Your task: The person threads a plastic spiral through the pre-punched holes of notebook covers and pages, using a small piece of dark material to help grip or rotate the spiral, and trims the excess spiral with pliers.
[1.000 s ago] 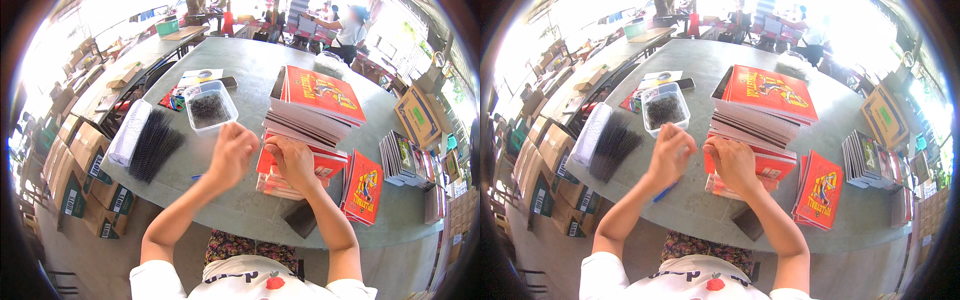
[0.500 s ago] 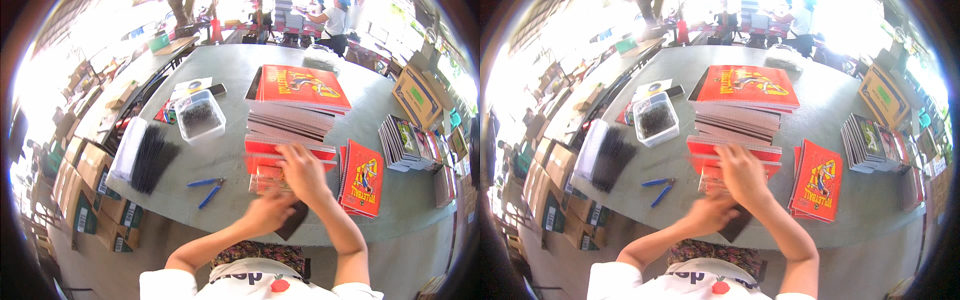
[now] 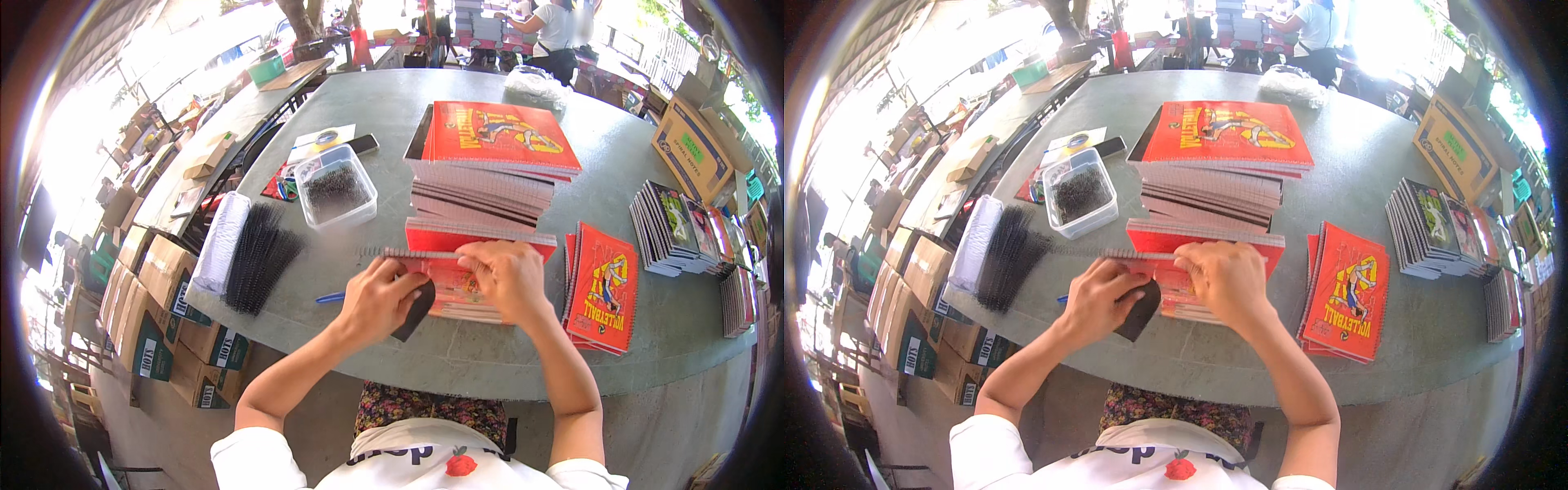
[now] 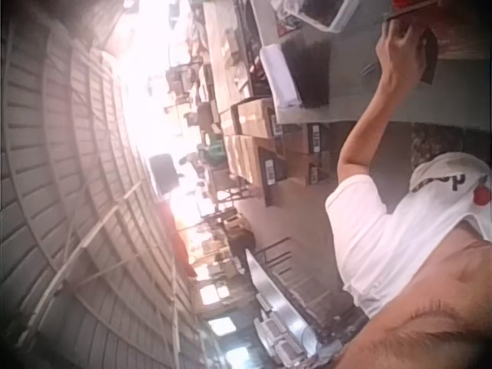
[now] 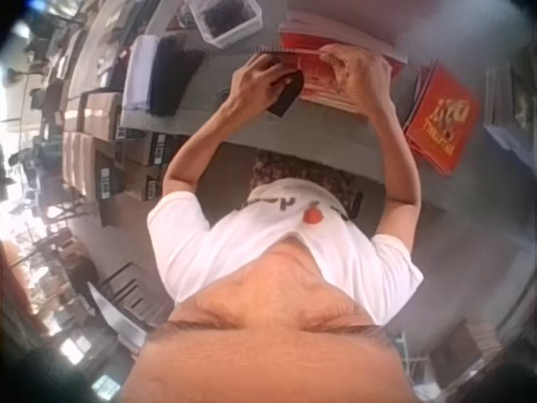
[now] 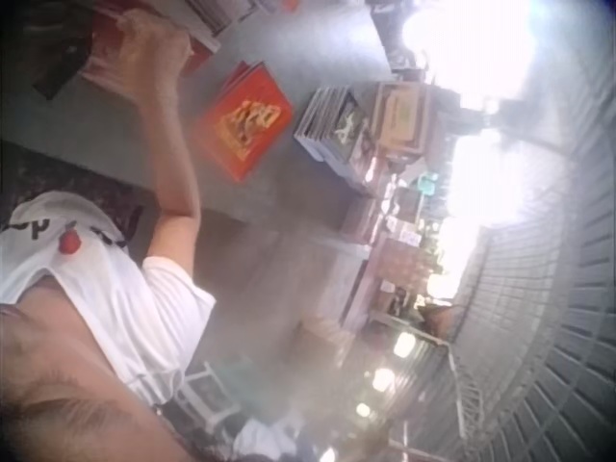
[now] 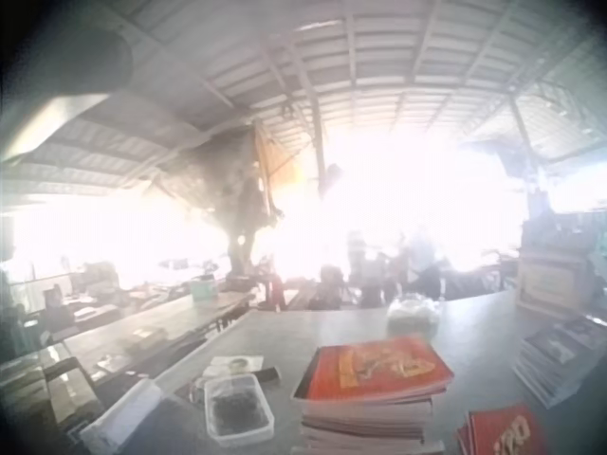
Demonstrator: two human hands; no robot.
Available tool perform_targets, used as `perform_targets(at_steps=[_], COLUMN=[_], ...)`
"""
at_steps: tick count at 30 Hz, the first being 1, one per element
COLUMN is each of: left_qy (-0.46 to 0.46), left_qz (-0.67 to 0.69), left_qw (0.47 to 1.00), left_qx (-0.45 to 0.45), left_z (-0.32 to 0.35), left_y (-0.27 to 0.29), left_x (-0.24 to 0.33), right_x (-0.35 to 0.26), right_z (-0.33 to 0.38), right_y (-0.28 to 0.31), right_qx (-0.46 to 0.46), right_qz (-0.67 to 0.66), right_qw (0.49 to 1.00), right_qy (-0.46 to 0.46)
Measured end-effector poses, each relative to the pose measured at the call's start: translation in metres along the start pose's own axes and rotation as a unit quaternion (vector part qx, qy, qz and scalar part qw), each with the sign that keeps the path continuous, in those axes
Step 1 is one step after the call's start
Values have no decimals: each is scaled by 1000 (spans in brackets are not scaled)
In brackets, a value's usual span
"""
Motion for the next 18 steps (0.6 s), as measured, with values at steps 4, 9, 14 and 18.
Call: perform_targets(at_steps=[4,9,14,18], left_qy=[8,-34,3,-40], left_qz=[-18,9,66,27], left_qw=[964,998,980,993], left_qx=[264,-44,188,108], left_z=[-12,-13,-27,-36], left_y=[43,2,15,16], left_x=[11,8,11,15], right_x=[2,4,-5,8], right_z=[7,1,9,20], right_y=[-6,-1,3,27], right_qx=[-8,-34,-35,-36], right_qz=[8,1,57,62], right_qw=[1000,999,998,996], right_qy=[-13,-6,10,-46])
Point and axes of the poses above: each hand's wrist, its own z-axis away from the middle knuckle, its own y-axis out of the back of the hand, x = y × z, the point moved 4 cm from there along -z, towards the middle knuckle, and after that the axes turned 14 degrees about y, right-handed, at the moved point
